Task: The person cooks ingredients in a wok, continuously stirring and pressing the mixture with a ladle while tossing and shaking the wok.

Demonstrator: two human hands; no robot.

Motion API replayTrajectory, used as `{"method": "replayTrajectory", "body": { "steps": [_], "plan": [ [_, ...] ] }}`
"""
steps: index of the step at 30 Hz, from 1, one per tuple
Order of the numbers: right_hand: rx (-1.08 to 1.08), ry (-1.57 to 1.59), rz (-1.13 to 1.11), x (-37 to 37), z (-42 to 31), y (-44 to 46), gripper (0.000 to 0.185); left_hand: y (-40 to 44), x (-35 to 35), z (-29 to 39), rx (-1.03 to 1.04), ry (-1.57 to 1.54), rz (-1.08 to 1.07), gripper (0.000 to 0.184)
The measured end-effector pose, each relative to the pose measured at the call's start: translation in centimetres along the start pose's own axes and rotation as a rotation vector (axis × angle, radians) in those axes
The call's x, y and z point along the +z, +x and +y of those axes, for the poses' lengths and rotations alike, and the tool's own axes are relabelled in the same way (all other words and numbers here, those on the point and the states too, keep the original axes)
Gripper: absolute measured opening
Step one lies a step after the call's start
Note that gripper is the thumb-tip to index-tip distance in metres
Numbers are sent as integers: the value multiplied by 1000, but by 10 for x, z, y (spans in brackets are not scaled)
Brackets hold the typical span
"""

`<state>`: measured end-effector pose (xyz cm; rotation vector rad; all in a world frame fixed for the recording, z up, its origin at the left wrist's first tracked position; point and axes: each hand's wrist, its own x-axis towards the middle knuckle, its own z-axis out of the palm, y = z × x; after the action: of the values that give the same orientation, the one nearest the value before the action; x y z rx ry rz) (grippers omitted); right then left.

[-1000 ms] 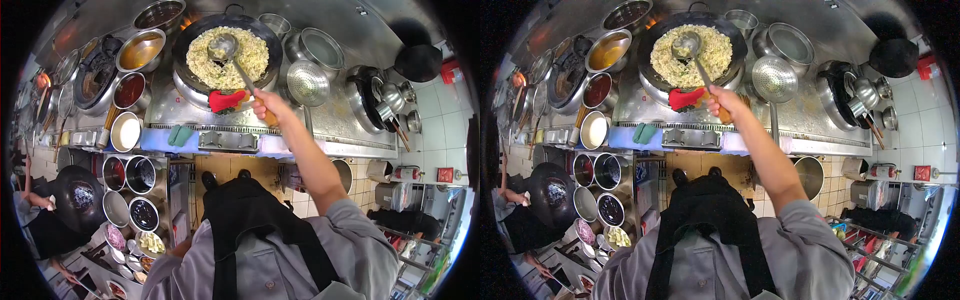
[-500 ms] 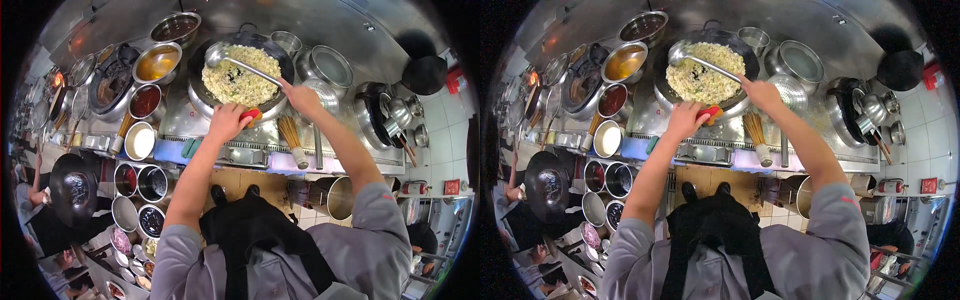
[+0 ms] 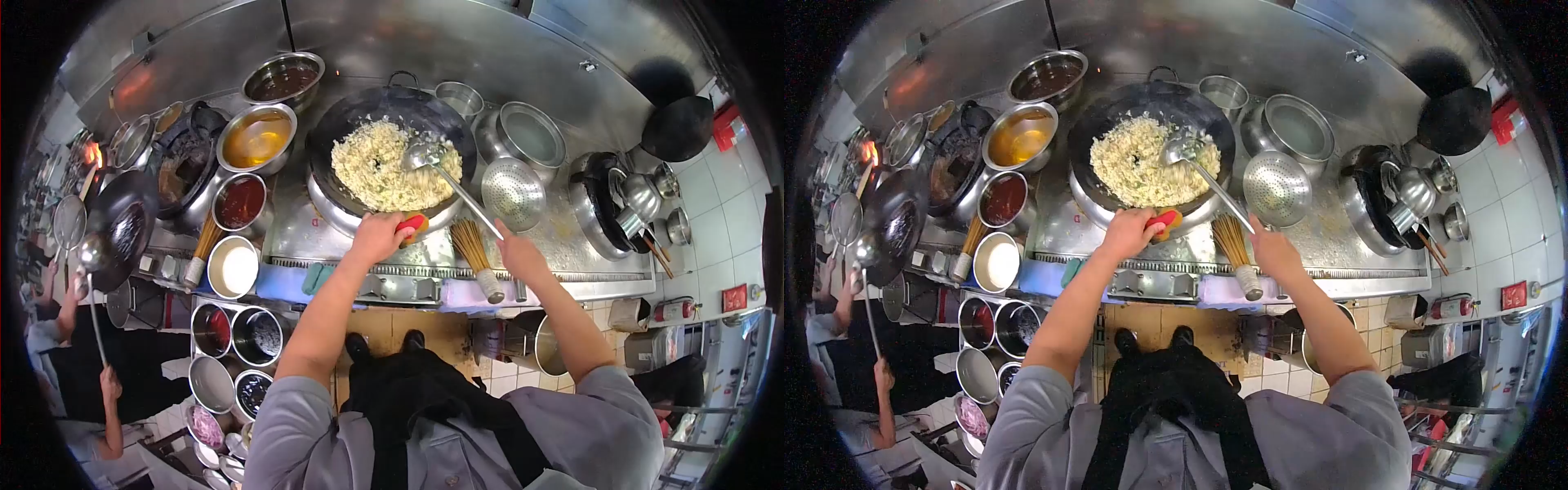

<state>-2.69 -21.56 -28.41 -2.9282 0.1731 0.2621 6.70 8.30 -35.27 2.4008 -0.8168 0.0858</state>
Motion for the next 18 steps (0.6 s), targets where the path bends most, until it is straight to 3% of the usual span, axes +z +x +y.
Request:
{"method": "replayTrajectory", "body": {
  "steps": [3, 5, 7, 9, 11, 13, 15, 17, 18],
  "plan": [
    [10, 37, -34, -13, -46, 40, 38, 2, -4, -15, 76, -47, -109, 37],
    [-12, 117, 15, 25, -69, 86, 39, 8, -2, -18, 102, -81, -111, 40],
    [-77, 165, 48, 68, -90, 99, 41, 11, -9, -10, -40, -10, -237, 41],
    [-50, 205, -44, 78, -105, 59, 44, 8, 0, 1, -44, 11, -212, 42],
    [-224, 407, -9, 51, -84, 6, 47, -4, 1, 15, -38, 34, 54, 42],
    [-37, 597, -184, 6, -74, -33, 53, 1, 11, -4, 24, 79, 42, 43],
    [-217, 399, 2, -12, -70, -83, 56, 11, 21, -15, -3, 132, -57, 43],
    [-100, 355, -189, -58, -66, -133, 59, 3, 27, -7, -71, 81, -50, 43],
    [-157, 278, -210, -94, -58, -158, 63, -6, 15, 18, -39, 60, -27, 42]
  ]
}}
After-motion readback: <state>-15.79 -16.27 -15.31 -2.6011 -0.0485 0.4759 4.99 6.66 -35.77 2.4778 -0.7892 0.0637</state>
